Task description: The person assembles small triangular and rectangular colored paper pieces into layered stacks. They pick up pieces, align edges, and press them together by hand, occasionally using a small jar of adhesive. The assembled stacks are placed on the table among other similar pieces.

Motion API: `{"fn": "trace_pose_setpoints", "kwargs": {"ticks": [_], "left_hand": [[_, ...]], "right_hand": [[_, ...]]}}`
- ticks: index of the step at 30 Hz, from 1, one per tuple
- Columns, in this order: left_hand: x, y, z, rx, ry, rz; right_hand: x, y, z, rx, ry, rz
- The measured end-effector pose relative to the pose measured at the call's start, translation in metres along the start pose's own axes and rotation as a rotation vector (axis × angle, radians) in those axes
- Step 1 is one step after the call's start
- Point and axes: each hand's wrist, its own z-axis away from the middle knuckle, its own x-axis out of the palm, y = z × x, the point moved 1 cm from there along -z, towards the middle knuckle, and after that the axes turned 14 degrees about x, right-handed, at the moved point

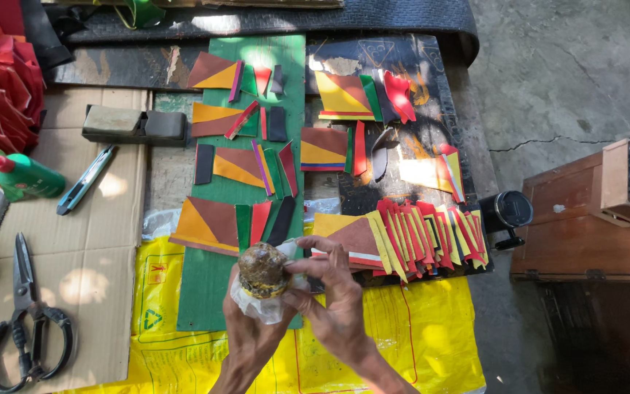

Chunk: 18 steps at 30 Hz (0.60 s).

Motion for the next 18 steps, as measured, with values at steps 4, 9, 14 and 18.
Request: {"fn": "trace_pose_setpoints", "kwargs": {"ticks": [4,9,14,18], "left_hand": [[0.004,0.001,0.000,-0.010,0.047,0.138],[0.007,0.004,0.001,-0.043,0.051,0.123],[0.007,0.011,0.002,-0.231,-0.009,0.309],[0.008,0.017,0.005,-0.161,-0.058,0.256]], "right_hand": [[0.006,-0.019,0.013,-0.247,0.259,0.516],[-0.002,-0.019,0.007,-0.274,0.262,0.522],[-0.001,-0.013,0.005,-0.210,0.251,0.213],[-0.002,-0.015,0.018,-0.303,0.370,0.330]]}}
